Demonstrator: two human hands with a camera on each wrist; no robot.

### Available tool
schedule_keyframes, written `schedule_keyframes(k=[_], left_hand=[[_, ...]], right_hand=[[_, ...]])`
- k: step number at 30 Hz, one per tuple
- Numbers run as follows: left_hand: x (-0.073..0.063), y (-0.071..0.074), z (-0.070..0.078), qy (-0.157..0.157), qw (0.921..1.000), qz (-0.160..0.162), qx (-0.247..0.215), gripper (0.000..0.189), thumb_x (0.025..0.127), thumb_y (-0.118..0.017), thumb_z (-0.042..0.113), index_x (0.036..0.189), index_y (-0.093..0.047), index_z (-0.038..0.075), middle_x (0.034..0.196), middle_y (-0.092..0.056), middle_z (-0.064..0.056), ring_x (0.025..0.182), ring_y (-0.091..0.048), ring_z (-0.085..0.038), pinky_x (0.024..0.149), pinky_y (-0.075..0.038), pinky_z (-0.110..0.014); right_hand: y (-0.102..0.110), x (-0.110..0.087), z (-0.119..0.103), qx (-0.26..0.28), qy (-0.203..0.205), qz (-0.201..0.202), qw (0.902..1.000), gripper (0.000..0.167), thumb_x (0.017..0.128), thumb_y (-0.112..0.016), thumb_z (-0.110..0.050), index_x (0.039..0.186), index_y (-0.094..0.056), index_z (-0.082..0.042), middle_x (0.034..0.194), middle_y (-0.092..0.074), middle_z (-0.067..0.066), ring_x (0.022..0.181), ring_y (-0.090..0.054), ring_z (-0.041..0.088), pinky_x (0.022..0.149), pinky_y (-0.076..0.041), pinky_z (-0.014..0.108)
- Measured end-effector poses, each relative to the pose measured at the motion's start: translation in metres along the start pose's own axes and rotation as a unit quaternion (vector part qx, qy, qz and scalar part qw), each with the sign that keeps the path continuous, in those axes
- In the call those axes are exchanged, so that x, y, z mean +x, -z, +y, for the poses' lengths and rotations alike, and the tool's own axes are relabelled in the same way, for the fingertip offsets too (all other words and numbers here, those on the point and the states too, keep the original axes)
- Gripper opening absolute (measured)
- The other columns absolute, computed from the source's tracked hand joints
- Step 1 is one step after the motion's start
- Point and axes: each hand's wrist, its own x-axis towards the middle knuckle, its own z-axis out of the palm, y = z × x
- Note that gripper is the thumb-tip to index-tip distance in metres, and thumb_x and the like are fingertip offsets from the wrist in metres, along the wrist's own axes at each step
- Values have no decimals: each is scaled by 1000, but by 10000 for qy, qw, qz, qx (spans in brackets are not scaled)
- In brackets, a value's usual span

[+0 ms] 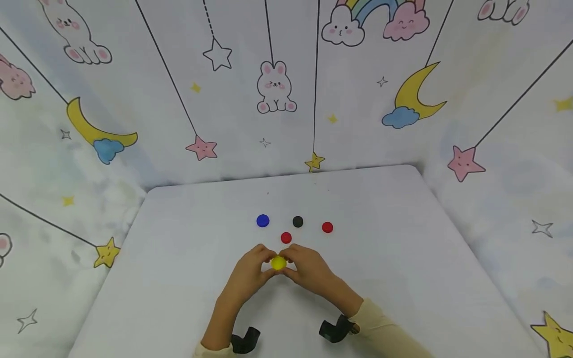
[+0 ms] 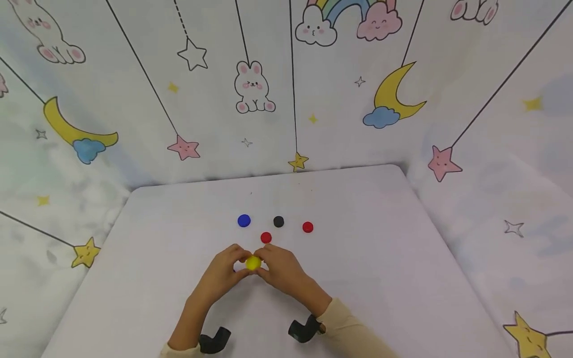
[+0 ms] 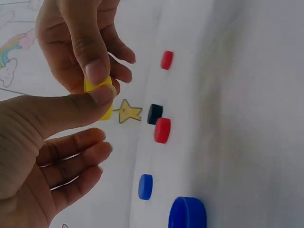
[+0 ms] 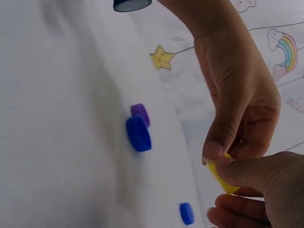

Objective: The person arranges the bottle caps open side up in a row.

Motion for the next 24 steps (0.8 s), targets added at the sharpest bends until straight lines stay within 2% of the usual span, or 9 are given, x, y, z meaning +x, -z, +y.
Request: schedule_keyframes(k=[3, 6, 10, 14, 17, 21, 24], left_hand=[[-7, -8, -5, -168, 9965, -75, 814, 32, 73, -87, 23, 100, -73, 11, 94, -63, -1, 85, -61, -16, 79, -56, -31], [-14, -14, -10, -309, 9904, -157, 1336, 32, 73, -88, 24, 99, -74, 12, 94, -63, -1, 90, -59, -19, 87, -52, -36], [-21, -21, -19, -453, 9870, -154, 1533, 30, 75, -86, 27, 98, -72, 14, 99, -63, -2, 105, -57, -25, 98, -45, -46], [-27, -25, -24, -397, 9866, -249, 1561, 29, 75, -86, 26, 97, -72, 14, 102, -63, -3, 109, -55, -28, 99, -43, -48], [-24, -26, -25, -413, 9821, -374, 1798, 30, 74, -86, 27, 96, -73, 13, 100, -64, -3, 107, -56, -27, 98, -44, -46], [-16, -22, -25, -627, 9728, -406, 2193, 33, 71, -88, 29, 93, -73, 11, 91, -63, -2, 96, -56, -23, 91, -47, -41], [-15, -20, -25, -610, 9706, -506, 2273, 33, 72, -88, 30, 94, -73, 12, 88, -63, -1, 89, -56, -20, 87, -48, -39]], right_hand=[[-17, -1, 0, -36, -69, -282, 9996, 31, 84, -79, -28, 109, -69, -13, 95, -68, -1, 82, -62, 10, 74, -54, 19], [-33, -3, 1, -24, -93, -380, 9992, 29, 84, -79, -27, 107, -70, -13, 92, -67, -3, 79, -59, 7, 72, -53, 19], [-49, -4, 2, 41, -161, -360, 9992, 25, 83, -80, -25, 103, -72, -12, 86, -65, -4, 72, -53, 5, 67, -48, 18], [-58, -5, 0, 126, -161, -457, 9987, 25, 84, -78, -27, 102, -72, -11, 81, -62, -6, 69, -46, 3, 63, -43, 15], [-63, -4, -1, 113, -203, -492, 9985, 27, 84, -78, -27, 104, -72, -11, 76, -58, -8, 66, -44, 2, 61, -41, 14], [-67, -1, -1, 185, -405, -365, 9983, 29, 82, -80, -26, 105, -71, -11, 71, -52, -10, 63, -43, 2, 57, -39, 15], [-73, 0, 0, 272, -523, -355, 9976, 31, 82, -80, -27, 106, -71, -11, 69, -50, -11, 61, -41, 1, 56, -38, 14]])
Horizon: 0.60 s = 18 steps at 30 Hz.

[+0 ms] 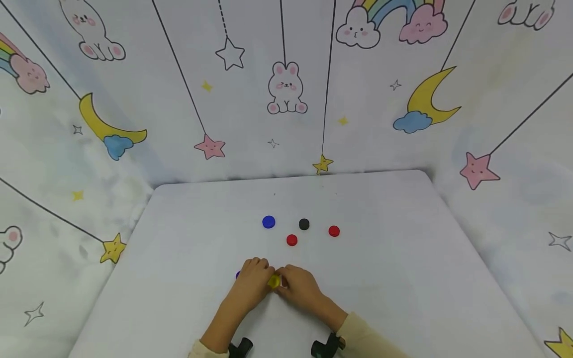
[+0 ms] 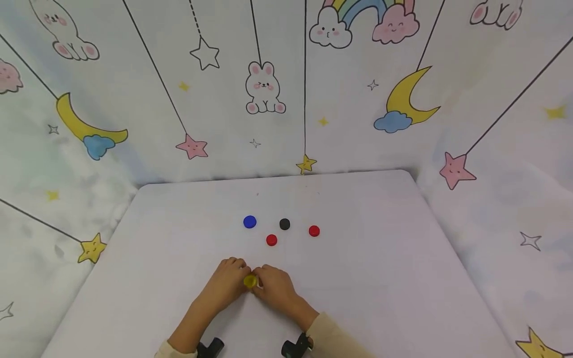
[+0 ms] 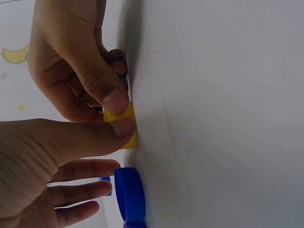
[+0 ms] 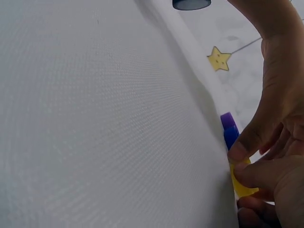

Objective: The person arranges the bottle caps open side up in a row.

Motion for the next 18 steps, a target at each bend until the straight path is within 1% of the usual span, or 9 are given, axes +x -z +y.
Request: schedule_keyframes(k=[3, 8, 14, 18], left_hand=[[0, 1, 0, 75, 9999, -136, -21, 29, 74, -86, 29, 94, -73, 13, 87, -63, 0, 86, -55, -18, 84, -49, -37], [-3, 0, -3, 209, 9996, -137, -157, 21, 77, -84, 23, 92, -73, 14, 84, -62, 1, 79, -53, -16, 79, -48, -35], [-8, -1, -5, 284, 9985, -170, -438, 20, 80, -81, 19, 96, -72, 12, 85, -61, 0, 76, -52, -14, 76, -49, -34], [-9, -1, -6, 356, 9976, -129, -586, 26, 80, -82, 16, 102, -71, 9, 90, -61, -3, 79, -56, -16, 76, -50, -34]], right_hand=[[-3, 0, 4, 53, 26, 55, 10000, 31, 82, -80, -29, 107, -71, -12, 69, -49, -12, 61, -41, -1, 55, -37, 13], [-5, 1, 8, -7, 291, 246, 9993, 29, 82, -80, -32, 104, -74, -15, 66, -47, -14, 60, -39, -2, 53, -33, 13], [-4, 2, 9, 41, 297, 128, 9995, 28, 83, -79, -34, 104, -74, -16, 65, -45, -15, 59, -38, -2, 52, -31, 13], [-4, 6, 6, 55, 307, 37, 9995, 29, 83, -78, -35, 105, -74, -15, 65, -47, -14, 59, -39, -1, 52, -31, 14]])
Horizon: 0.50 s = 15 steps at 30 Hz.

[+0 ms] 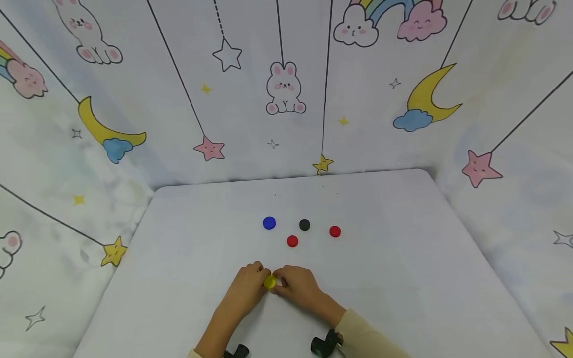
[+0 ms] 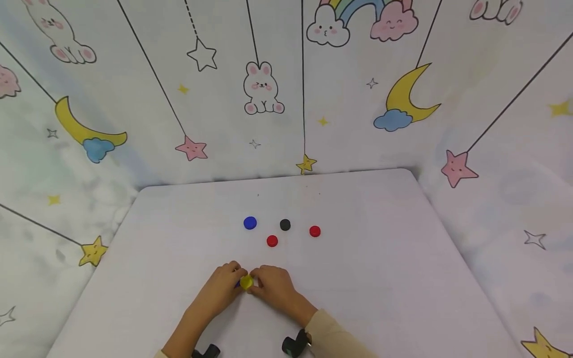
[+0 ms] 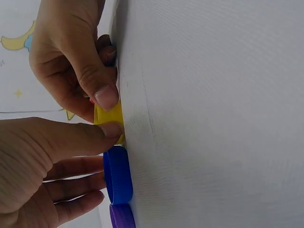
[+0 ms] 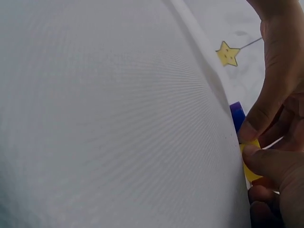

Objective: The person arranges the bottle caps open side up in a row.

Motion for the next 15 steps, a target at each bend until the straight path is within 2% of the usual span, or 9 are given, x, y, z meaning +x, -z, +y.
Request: schedule_keyframes(k=[3, 6, 9, 13, 15], left_hand=[[2, -1, 4, 7, 10000, 41, 66, 39, 80, -82, 17, 114, -68, 6, 103, -63, -8, 90, -61, -22, 85, -52, -38], [3, 0, 11, -14, 9997, 176, 186, 58, 77, -84, 24, 127, -62, 3, 117, -62, -14, 106, -60, -30, 95, -49, -45], [4, 3, 18, -13, 9994, 312, 151, 74, 73, -87, 27, 135, -55, 1, 125, -58, -17, 115, -56, -34, 101, -45, -49], [9, 6, 25, 2, 9988, 471, 102, 88, 71, -89, 24, 142, -44, -1, 133, -52, -19, 121, -52, -36, 103, -43, -51], [15, 8, 28, 31, 9984, 558, 106, 91, 72, -88, 24, 144, -41, -3, 135, -51, -20, 122, -51, -36, 103, -43, -51]], right_hand=[[0, 0, 0, -58, -34, -22, 10000, 31, 82, -79, -36, 105, -73, -15, 64, -46, -14, 58, -39, -1, 51, -31, 15], [0, -1, 1, -138, -67, -3, 9999, 34, 81, -79, -39, 106, -73, -17, 63, -46, -15, 56, -38, -1, 51, -30, 15], [0, -2, 2, -54, -155, -48, 9999, 45, 81, -79, -42, 117, -70, -16, 63, -46, -15, 57, -39, -2, 50, -31, 15], [10, -5, 8, 606, -397, -426, 9965, 70, 80, -82, -32, 140, -53, -12, 73, -51, -14, 61, -42, 0, 54, -38, 15], [20, -9, 15, 975, -504, -542, 9925, 75, 80, -82, -25, 145, -48, -11, 80, -56, -12, 63, -44, 1, 58, -42, 16]])
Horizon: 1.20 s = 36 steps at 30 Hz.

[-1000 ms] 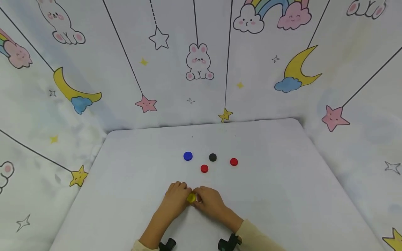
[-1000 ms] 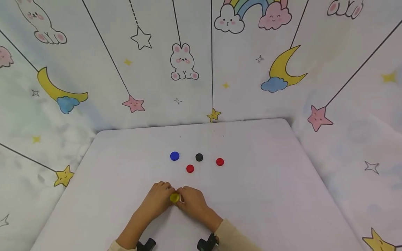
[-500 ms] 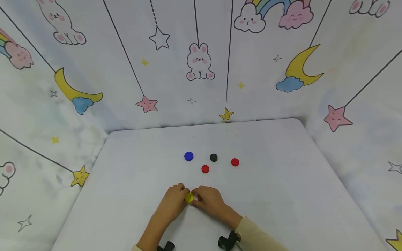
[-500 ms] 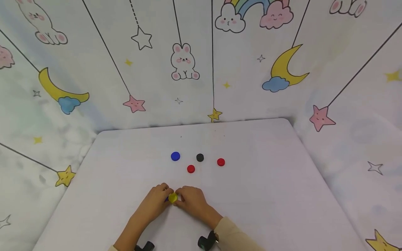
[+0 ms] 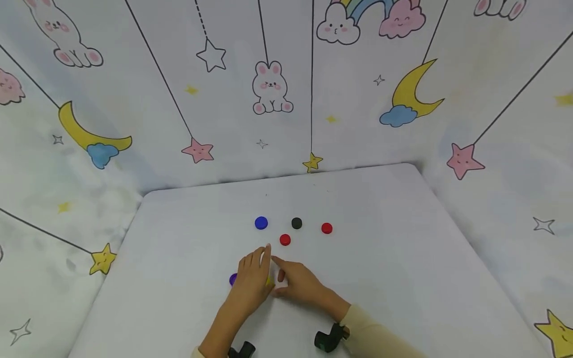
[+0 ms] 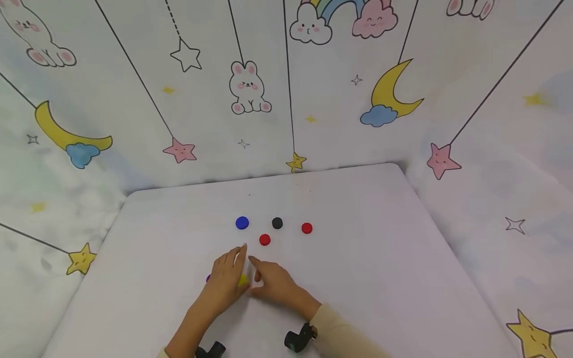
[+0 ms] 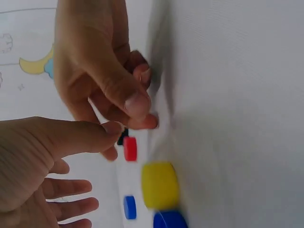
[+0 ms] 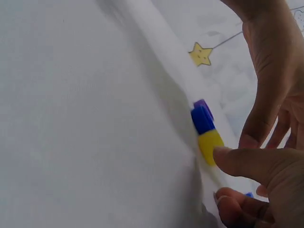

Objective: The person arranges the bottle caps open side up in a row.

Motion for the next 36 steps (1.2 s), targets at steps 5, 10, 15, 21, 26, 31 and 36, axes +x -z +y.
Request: schedule_keyframes(k=[5, 10, 15, 21, 26, 31, 36], left_hand=[[30, -4, 22, 25, 9999, -49, -137, 85, 78, -84, 33, 141, -43, -6, 134, -51, -22, 121, -51, -38, 102, -43, -51], [72, -11, 46, 203, 9991, -366, -114, 61, 92, -69, 28, 136, -49, -8, 131, -54, -24, 115, -55, -39, 96, -47, -51], [122, -24, 75, 289, 9964, -768, 209, 52, 95, -62, 20, 138, -49, -7, 130, -56, -23, 113, -57, -36, 94, -50, -46], [154, -56, 97, 393, 9957, -812, 221, 53, 94, -64, 25, 134, -51, -7, 120, -60, -21, 100, -61, -32, 85, -54, -41], [158, -73, 100, 495, 9951, -855, 53, 37, 95, -61, 19, 123, -58, -5, 109, -60, -19, 97, -56, -31, 79, -54, -39], [155, -74, 95, 293, 9981, -543, -67, 25, 88, -69, 15, 107, -64, -1, 101, -56, -17, 91, -52, -30, 74, -50, -36], [155, -73, 91, 137, 9983, -518, -245, 24, 88, -69, 14, 108, -66, 0, 101, -56, -15, 92, -51, -29, 78, -47, -35]], right_hand=[[38, -22, 24, 240, -298, 677, 9970, 55, 83, -79, -15, 133, -58, -8, 86, -65, -5, 64, -51, 3, 61, -48, 17], [78, -24, 44, -412, -1281, 2057, 9693, 38, 81, -79, -12, 116, -66, -5, 88, -68, 5, 69, -58, 13, 62, -51, 28], [101, -15, 68, -765, -1903, 2158, 9546, 48, 82, -76, -12, 125, -59, 2, 103, -67, 19, 85, -63, 29, 74, -54, 44], [99, -1, 91, -761, -1522, 2010, 9647, 51, 79, -75, -2, 126, -57, 9, 104, -66, 24, 96, -63, 37, 85, -52, 50], [93, 7, 98, -778, -1294, 1944, 9692, 41, 76, -73, 1, 117, -65, 7, 101, -67, 21, 92, -61, 33, 80, -51, 47], [92, 10, 98, -826, -1386, 2052, 9653, 36, 76, -76, -2, 111, -70, 4, 102, -68, 19, 92, -61, 31, 80, -51, 47], [94, 13, 97, -830, -1518, 2155, 9611, 33, 79, -75, -4, 110, -70, 3, 102, -67, 19, 96, -62, 33, 85, -52, 48]])
